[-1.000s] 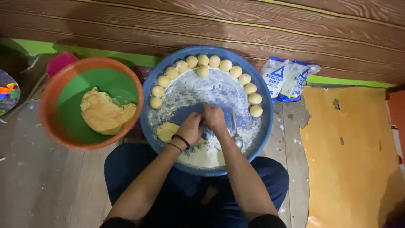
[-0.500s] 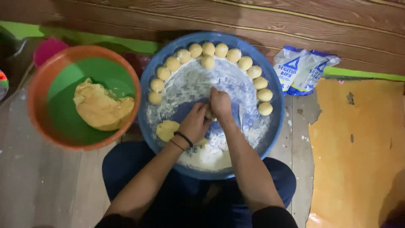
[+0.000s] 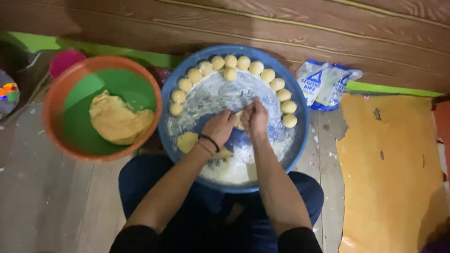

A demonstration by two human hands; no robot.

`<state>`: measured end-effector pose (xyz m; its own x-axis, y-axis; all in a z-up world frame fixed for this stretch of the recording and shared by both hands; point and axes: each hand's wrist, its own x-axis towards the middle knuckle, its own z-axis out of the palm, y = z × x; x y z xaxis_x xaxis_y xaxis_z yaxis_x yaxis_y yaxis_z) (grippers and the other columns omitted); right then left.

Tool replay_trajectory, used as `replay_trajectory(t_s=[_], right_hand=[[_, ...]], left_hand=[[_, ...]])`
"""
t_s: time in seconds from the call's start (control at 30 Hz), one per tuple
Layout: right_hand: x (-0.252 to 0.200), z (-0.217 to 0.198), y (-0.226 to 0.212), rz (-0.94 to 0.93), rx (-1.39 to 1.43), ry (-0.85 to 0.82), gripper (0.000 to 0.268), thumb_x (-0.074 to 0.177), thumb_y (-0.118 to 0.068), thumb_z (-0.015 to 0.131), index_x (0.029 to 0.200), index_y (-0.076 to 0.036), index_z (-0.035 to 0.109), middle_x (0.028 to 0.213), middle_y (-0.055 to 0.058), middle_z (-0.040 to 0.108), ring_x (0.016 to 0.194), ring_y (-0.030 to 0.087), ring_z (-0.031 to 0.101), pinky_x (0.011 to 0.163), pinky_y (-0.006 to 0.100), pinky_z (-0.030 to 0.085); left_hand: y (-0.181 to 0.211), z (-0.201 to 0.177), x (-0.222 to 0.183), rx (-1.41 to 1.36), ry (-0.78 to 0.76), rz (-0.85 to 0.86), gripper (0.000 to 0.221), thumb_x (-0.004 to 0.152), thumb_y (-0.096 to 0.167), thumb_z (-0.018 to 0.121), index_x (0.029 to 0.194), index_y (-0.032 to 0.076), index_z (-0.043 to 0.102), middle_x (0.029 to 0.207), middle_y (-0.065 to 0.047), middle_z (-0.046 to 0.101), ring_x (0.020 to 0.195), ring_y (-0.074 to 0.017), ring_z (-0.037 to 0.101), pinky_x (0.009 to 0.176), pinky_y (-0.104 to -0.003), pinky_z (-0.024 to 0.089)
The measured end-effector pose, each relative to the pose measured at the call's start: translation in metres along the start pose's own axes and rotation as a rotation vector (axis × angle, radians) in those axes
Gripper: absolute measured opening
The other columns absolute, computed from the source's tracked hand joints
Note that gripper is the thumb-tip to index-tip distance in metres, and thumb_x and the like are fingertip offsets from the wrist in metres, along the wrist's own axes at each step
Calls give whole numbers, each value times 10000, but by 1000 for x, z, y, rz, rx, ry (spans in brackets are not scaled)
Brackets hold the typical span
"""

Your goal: The person is portioning dough from a bowl, rolling it into small balls using their hands, and arranging them in a circular pattern in a blue tray.

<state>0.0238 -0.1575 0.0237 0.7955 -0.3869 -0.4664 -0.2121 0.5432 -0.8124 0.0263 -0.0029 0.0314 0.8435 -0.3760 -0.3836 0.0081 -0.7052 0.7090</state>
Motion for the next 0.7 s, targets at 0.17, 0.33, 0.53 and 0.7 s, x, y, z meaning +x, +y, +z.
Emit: replay_trajectory(t_s=[0.17,0.33,0.53,0.7], right_hand=[[-53,-8,-21,-50,-181,41,434,1046,-350,547,717,-67,541,512,27,353,353,125,379,287,243,274],[-63,-36,6,-40,-350,-12,442,1041,-330,574,705,-43,577,477,36,382,333,125,396,281,263,298],[-48,-29,20,-46,-678,-27,542,1034,-507,570,642,-135,613,424,40,474,318,180,487,395,287,361],[-40,-5,15,-28,-649,-31,517,1032,-409,570,611,-111,606,459,96,526,374,180,489,408,330,385]], left_hand=[[-10,22,-3,552,16,415,308,1002,365,496,1103,125,662,1126,-119,679,911,-386,728,777,-512,606],[9,10,-1,376,-206,226,491,968,499,556,1182,81,701,1165,-143,689,1112,-379,701,929,-514,591],[-21,22,30,58,-83,-19,100,952,221,647,1013,155,602,930,-72,714,931,-359,726,763,-481,592],[-25,24,19,35,-4,24,123,1021,238,579,1045,148,661,1002,-96,729,1004,-317,710,832,-457,586]])
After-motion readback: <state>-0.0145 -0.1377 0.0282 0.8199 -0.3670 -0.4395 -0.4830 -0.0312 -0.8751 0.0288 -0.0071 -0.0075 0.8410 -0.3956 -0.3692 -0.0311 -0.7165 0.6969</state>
